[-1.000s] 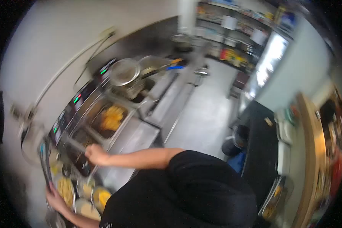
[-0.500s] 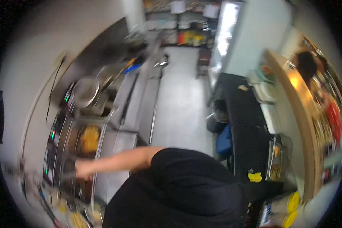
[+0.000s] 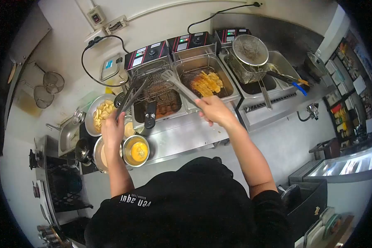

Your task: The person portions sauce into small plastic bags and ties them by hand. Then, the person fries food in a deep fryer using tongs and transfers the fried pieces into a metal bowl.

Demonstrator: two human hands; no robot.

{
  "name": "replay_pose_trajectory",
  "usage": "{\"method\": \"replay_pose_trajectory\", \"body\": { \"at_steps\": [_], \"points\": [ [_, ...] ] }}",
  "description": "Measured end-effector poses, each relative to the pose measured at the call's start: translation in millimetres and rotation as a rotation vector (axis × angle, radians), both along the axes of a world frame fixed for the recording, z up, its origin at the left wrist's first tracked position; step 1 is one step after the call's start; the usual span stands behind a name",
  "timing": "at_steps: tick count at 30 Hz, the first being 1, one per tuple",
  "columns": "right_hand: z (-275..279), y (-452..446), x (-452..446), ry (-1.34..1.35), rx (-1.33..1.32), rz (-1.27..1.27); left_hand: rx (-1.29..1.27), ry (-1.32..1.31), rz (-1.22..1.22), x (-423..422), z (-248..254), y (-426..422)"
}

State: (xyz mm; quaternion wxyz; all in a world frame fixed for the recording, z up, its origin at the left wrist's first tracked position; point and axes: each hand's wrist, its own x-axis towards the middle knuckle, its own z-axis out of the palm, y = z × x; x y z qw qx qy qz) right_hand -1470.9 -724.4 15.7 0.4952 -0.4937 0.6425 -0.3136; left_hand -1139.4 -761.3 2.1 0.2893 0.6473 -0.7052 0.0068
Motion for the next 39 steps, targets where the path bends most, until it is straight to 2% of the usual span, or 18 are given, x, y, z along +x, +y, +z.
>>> {"method": "replay_pose_trajectory", "body": {
  "at_steps": [3, 5, 7, 9, 10, 11, 13, 14, 16, 17, 19, 21, 23, 26, 29, 33, 37, 39],
  "points": [
    [1, 11, -28, 0.027, 0.022, -0.013, -0.045, -0.004, 0.011, -4, 2, 1],
    [11, 25, -52, 0.197, 0.066, -0.087, 0.056, -0.035, 0.062, -9, 5, 3],
    [6, 40, -86, 0.216, -0.006, -0.193, -0.053, -0.080, 0.007, -8, -2, 0],
    [-10, 46, -130, 0.459, -0.374, -0.319, -0.047, -0.050, 0.007, -11, -2, 0],
    [-3, 50, -149, 0.435, -0.168, -0.458, -0.029, -0.064, 0.025, -14, -1, -1],
    [-14, 50, -173, 0.655, -0.309, -0.497, -0.031, -0.063, 0.006, -17, 2, 0],
    [-40, 46, -214, 0.890, -0.320, -0.514, -0.006, -0.048, 0.071, -24, 9, 3],
    [-57, 40, -227, 0.892, -0.312, -0.522, 0.007, -0.016, 0.082, -28, 13, 6],
    [-85, 30, -242, 0.561, -0.190, -0.433, -0.057, 0.025, 0.027, -49, 29, 14],
    [-86, 28, -239, 0.558, -0.185, -0.425, -0.128, 0.066, -0.018, -56, 34, 17],
    [-85, 20, -227, -0.160, -0.072, -0.483, -0.154, 0.173, -0.060, -67, 32, 16],
    [-80, 15, -230, -0.278, -0.124, -0.473, -0.052, 0.202, -0.054, -101, 54, 26],
    [-64, 18, -233, -0.617, -0.313, -0.473, -0.027, 0.245, -0.105, -116, 48, 23],
    [-12, 32, -253, -0.554, -0.371, -0.568, 0.031, 0.323, -0.096, -137, 43, 25],
    [11, 47, -298, -0.501, -0.427, -0.609, 0.007, 0.342, -0.154, -146, 33, 24],
    [11, 65, -362, -0.362, -0.471, -0.603, -0.019, 0.394, -0.197, -151, 26, 21],
    [-13, 69, -414, -0.196, -0.402, -0.663, 0.061, 0.729, -0.249, -165, 23, 22],
    [-34, 63, -431, -0.215, -0.358, -0.625, 0.077, 0.693, -0.258, -165, 21, 20]
  ]
}}
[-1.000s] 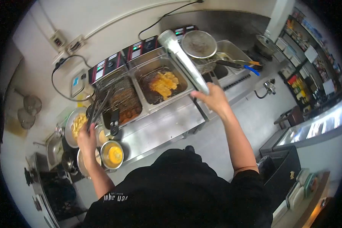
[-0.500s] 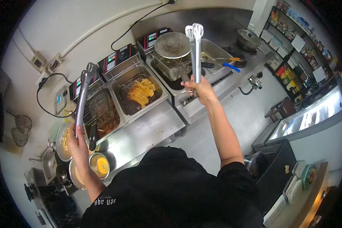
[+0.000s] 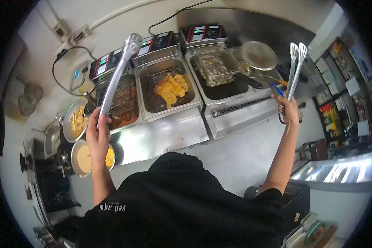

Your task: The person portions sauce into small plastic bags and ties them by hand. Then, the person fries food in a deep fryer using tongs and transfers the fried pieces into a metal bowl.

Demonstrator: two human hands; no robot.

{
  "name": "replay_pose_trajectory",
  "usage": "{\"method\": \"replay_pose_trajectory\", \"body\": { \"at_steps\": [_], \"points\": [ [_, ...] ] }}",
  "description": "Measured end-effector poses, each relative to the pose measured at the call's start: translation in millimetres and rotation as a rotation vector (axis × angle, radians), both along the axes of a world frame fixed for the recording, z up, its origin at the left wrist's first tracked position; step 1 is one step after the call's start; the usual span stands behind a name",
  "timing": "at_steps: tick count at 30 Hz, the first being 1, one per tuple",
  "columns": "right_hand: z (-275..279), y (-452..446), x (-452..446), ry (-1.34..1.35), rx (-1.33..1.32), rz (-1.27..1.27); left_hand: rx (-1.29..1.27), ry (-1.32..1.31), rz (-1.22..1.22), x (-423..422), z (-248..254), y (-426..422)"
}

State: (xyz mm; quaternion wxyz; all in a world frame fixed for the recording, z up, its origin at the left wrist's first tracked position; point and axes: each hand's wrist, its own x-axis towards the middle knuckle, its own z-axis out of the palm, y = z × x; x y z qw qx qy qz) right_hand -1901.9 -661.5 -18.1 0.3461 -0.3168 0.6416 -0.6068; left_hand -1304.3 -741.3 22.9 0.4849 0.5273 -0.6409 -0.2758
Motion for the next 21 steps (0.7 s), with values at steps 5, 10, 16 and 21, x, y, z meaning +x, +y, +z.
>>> {"method": "replay_pose_trajectory", "body": {
  "at_steps": [5, 10, 16, 21],
  "points": [
    [-63, -23, -28, -0.029, 0.165, 0.017, 0.056, -0.188, 0.068, -13, 5, 6],
    [-43, -26, -33, 0.375, 0.479, -0.048, 0.055, -0.374, 0.101, -7, -8, 14],
    [40, -27, 13, 1.215, 0.495, -0.448, -0.022, -0.505, 0.100, 10, -15, 21],
    [70, -49, 176, 1.248, 0.346, 0.183, -0.090, -0.616, 0.063, 23, -30, 24]
  ]
}}
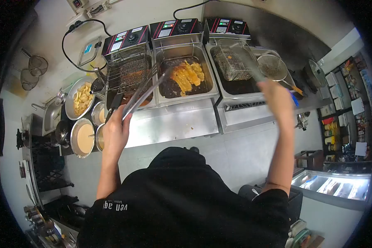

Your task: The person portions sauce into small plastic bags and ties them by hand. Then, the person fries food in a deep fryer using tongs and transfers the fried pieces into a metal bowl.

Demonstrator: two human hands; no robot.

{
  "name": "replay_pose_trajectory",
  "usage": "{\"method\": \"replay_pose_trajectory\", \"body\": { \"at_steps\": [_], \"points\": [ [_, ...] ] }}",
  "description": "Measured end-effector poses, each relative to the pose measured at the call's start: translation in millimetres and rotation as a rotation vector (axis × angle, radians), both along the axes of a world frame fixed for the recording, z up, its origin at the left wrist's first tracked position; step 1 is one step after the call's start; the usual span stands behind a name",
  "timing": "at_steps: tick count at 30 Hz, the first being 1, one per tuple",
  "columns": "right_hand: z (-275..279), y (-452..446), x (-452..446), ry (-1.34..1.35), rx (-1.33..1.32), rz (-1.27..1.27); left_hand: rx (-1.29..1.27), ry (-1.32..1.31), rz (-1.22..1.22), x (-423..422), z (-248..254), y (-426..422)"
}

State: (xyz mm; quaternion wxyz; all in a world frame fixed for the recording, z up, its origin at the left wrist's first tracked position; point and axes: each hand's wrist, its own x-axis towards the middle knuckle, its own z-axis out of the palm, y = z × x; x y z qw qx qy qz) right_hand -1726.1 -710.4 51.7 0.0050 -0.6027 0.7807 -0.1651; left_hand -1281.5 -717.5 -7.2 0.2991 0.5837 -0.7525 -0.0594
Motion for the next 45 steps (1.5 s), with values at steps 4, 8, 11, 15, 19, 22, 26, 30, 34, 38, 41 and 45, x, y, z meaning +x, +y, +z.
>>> {"method": "replay_pose_trajectory", "body": {
  "at_steps": [4, 8, 11, 15, 19, 22, 26, 30, 34, 38, 41, 45],
  "points": [
    [-72, -50, 59, 0.116, 0.260, 0.240, -0.007, -0.184, -0.100, -2, -2, 0],
    [-83, -78, 86, -0.048, 0.442, 0.132, 0.017, -0.327, -0.170, -15, -7, -9],
    [-95, -96, 76, -0.191, 0.577, 0.076, -0.140, -0.564, -0.185, -26, -18, -30],
    [-99, -112, 66, -0.238, 0.676, 0.095, -0.145, -0.727, -0.197, -42, -17, -49],
    [-103, -120, 68, -0.265, 0.726, 0.087, -0.146, -0.829, -0.212, -56, -32, -66],
    [-116, -125, 65, -0.408, 0.725, 0.061, -0.170, -0.853, -0.242, -67, -40, -75],
    [-111, -128, 55, -0.475, 0.744, 0.063, -0.173, -0.876, -0.258, -72, -51, -84],
    [-93, -126, 48, -0.542, 0.732, 0.062, -0.174, -0.836, -0.235, -74, -53, -86],
    [-71, -126, 51, -0.581, 0.703, 0.063, -0.205, -0.804, -0.259, -75, -55, -97],
    [-51, -127, 47, -0.481, 0.654, 0.081, -0.166, -0.733, -0.248, -79, -47, -108],
    [-37, -119, 41, -0.292, 0.528, 0.147, -0.194, -0.717, -0.239, -79, -42, -116],
    [-53, -98, 42, 0.397, 0.019, 0.412, -0.267, -0.683, -0.205, -80, -37, -122]
  ]
}}
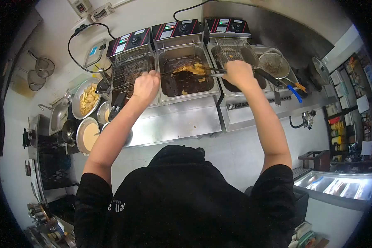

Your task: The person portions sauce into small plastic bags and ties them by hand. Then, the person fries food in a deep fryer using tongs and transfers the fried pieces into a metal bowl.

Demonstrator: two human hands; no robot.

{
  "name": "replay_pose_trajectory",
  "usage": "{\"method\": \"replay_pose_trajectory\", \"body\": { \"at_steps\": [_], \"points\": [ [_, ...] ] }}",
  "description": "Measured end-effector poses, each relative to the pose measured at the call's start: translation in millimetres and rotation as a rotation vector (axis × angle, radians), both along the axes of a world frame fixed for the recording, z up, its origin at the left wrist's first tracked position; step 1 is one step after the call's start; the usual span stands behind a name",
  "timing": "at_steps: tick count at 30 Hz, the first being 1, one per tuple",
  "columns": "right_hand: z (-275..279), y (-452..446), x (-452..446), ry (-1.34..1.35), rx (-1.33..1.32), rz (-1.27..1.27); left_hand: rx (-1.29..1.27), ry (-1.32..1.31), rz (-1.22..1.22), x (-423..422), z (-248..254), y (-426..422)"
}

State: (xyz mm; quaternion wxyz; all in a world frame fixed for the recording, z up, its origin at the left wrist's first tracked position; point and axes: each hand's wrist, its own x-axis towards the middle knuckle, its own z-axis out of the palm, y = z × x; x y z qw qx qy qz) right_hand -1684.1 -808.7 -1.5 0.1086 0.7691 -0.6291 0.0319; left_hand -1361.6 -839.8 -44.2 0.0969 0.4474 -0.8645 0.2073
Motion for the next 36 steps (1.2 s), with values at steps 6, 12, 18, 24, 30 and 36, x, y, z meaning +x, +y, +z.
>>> {"method": "replay_pose_trajectory", "body": {
  "at_steps": [6, 12, 18, 24, 30, 36],
  "points": [
    [-39, -11, 28, 0.072, -0.137, 0.069, -0.019, 0.030, -0.028, -1, 16, -6],
    [-49, -46, 48, 0.214, -0.112, 0.121, -0.028, 0.007, -0.022, 2, 30, -12],
    [-43, -58, 50, 0.260, -0.107, 0.141, -0.023, 0.053, 0.041, 9, 38, -22],
    [-40, -60, 40, 0.310, -0.157, 0.178, -0.014, 0.057, 0.078, 12, 48, -26],
    [-31, -51, 37, 0.320, -0.198, 0.219, 0.022, 0.090, 0.093, 15, 55, -28],
    [-25, -46, 27, 0.261, -0.182, 0.208, 0.011, 0.089, 0.124, 26, 70, -32]
  ]
}}
